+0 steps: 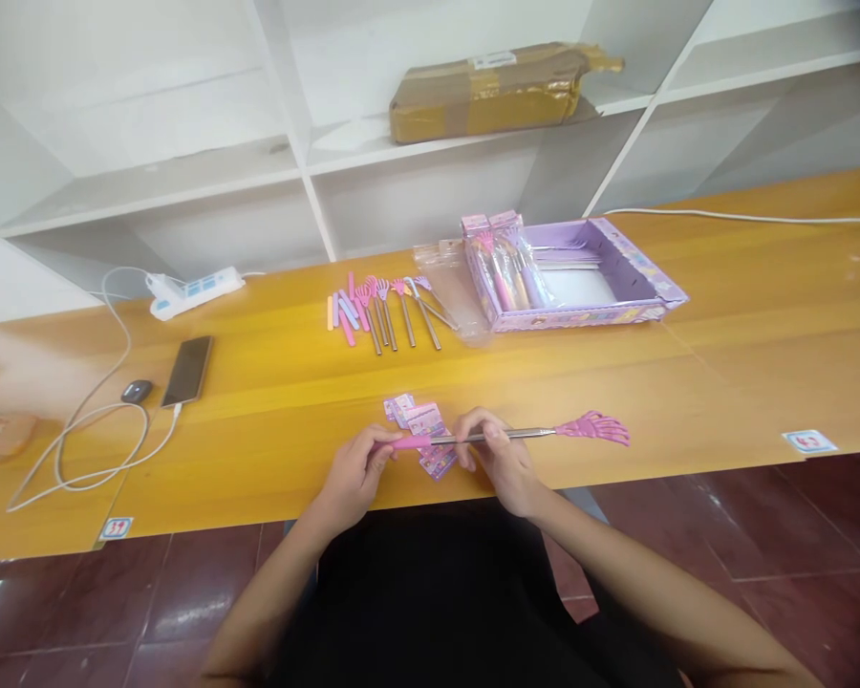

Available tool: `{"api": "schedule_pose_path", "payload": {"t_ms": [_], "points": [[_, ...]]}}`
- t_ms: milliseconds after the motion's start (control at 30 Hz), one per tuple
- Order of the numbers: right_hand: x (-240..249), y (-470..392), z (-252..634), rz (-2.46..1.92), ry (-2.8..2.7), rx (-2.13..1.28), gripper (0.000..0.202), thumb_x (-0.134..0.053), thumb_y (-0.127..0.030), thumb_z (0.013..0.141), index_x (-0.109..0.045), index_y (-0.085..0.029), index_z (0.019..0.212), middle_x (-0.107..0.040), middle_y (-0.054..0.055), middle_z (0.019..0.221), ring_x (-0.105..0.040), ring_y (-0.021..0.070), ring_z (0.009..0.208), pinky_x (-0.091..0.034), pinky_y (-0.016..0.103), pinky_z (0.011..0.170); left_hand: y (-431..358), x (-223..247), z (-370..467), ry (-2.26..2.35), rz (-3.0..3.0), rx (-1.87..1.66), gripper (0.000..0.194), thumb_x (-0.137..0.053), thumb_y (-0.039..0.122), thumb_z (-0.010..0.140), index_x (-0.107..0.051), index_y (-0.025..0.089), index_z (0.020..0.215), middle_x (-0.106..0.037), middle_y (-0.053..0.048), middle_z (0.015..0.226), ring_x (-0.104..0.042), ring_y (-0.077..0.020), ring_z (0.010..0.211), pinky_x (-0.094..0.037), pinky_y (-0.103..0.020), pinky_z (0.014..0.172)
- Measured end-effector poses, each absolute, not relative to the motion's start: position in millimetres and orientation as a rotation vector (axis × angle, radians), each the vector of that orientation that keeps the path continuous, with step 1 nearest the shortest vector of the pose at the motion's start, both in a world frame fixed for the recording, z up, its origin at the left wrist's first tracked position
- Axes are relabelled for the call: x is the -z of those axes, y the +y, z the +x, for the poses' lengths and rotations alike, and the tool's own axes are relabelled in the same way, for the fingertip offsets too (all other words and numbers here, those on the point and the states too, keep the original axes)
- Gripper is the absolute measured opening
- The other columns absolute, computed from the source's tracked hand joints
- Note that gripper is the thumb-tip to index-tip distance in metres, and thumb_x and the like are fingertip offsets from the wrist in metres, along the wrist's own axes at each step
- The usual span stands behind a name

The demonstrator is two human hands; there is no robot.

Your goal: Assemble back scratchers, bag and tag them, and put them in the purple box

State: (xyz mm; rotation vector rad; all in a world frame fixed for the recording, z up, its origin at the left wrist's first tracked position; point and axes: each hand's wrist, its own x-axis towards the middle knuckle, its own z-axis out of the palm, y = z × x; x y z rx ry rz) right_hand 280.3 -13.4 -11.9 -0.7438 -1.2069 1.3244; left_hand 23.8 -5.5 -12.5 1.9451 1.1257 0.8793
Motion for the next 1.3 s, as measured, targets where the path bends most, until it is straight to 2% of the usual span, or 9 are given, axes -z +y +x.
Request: {"api": "schedule_pose_path", "payload": {"t_ms": [300,400,500,600,733,833,933,1100,1300], "points": [[1.2,-0.9,293.8,-0.778,-1.337,-1.442,0.048,-0.046,-0.066,0.109,-0.067,-0.024,0.110,-0.064,0.003,0.080,-0.056,0.0181,0.066,-0.045,0.033,0.064,-5.2,7.6,28.2,1.185,1.899,-0.985,0.023,-0.051,0.035,0.111,-0.069,0.025,0.122,-0.074,-0.008,0.108,-0.071,-0.0219,0.097,-0.054,-0.037,0.090],[-1.8,10.8,306.6,-0.814,-1.160,-1.356,0.044,-0.057,-0.067,0.102,-0.070,-0.025,0.112,-0.055,-0.002,0.074,-0.042,0.0137,0.055,-0.033,0.030,0.053,-4.8,5.3,29.2,1.214,1.899,-1.043,0.022,-0.054,0.034,0.110,-0.070,0.025,0.121,-0.075,-0.007,0.109,-0.072,-0.0219,0.100,-0.055,-0.037,0.091],[-6.3,19.4,319.8,-0.757,-0.889,-1.287,0.038,-0.061,-0.064,0.098,-0.070,-0.027,0.096,-0.041,-0.005,0.068,-0.025,0.0115,0.049,-0.023,0.030,0.049,-5.0,4.4,28.3,1.246,1.897,-1.096,0.020,-0.057,0.035,0.108,-0.072,0.026,0.119,-0.076,-0.007,0.111,-0.072,-0.0223,0.104,-0.056,-0.037,0.093],[-10.9,22.0,328.4,-0.696,-0.760,-1.230,0.031,-0.062,-0.056,0.097,-0.066,-0.027,0.087,-0.033,-0.005,0.066,-0.020,0.0116,0.049,-0.023,0.029,0.047,-5.8,4.4,27.3,1.235,1.899,-1.096,0.018,-0.060,0.033,0.106,-0.073,0.025,0.117,-0.077,-0.007,0.110,-0.073,-0.0223,0.103,-0.057,-0.036,0.092],[-9.9,21.9,331.3,-0.686,-0.646,-1.209,0.019,-0.070,-0.046,0.094,-0.064,-0.028,0.095,-0.037,-0.006,0.070,-0.018,0.0096,0.047,-0.012,0.026,0.038,-6.2,3.7,27.7,1.213,1.929,-1.137,0.015,-0.063,0.027,0.105,-0.074,0.025,0.115,-0.077,-0.006,0.105,-0.072,-0.0204,0.096,-0.057,-0.034,0.088],[-5.4,23.3,330.1,-0.730,-0.585,-1.122,0.018,-0.077,-0.034,0.089,-0.063,-0.028,0.098,-0.045,-0.007,0.072,-0.020,0.0069,0.044,-0.012,0.023,0.035,-5.9,3.8,27.7,1.229,1.923,-1.210,0.012,-0.066,0.024,0.103,-0.074,0.024,0.112,-0.076,-0.004,0.099,-0.071,-0.0186,0.089,-0.056,-0.032,0.083],[-2.1,24.2,327.9,-0.774,-0.583,-1.001,0.018,-0.079,-0.028,0.087,-0.063,-0.025,0.095,-0.050,-0.008,0.071,-0.027,0.0052,0.043,-0.020,0.019,0.035,-5.5,5.5,26.9,1.224,1.907,-1.282,0.010,-0.070,0.022,0.100,-0.075,0.024,0.109,-0.075,-0.003,0.095,-0.070,-0.0173,0.085,-0.055,-0.031,0.079],[-2.7,20.0,326.3,-0.895,-0.641,-0.888,0.015,-0.078,-0.032,0.090,-0.066,-0.024,0.090,-0.057,-0.004,0.075,-0.045,0.0067,0.049,-0.031,0.019,0.040,-5.4,9.3,26.5,1.290,1.845,-1.355,0.008,-0.071,0.022,0.097,-0.074,0.023,0.105,-0.073,-0.003,0.095,-0.069,-0.0175,0.086,-0.057,-0.030,0.079],[-1.6,17.1,331.5,-0.966,-0.789,-0.927,0.010,-0.073,-0.031,0.094,-0.071,-0.023,0.089,-0.058,-0.002,0.074,-0.049,0.0090,0.055,-0.035,0.020,0.045,-4.8,11.6,26.9,1.327,1.766,-1.460,0.011,-0.075,0.024,0.094,-0.070,0.022,0.103,-0.069,-0.002,0.090,-0.064,-0.0149,0.077,-0.055,-0.027,0.072]]}}
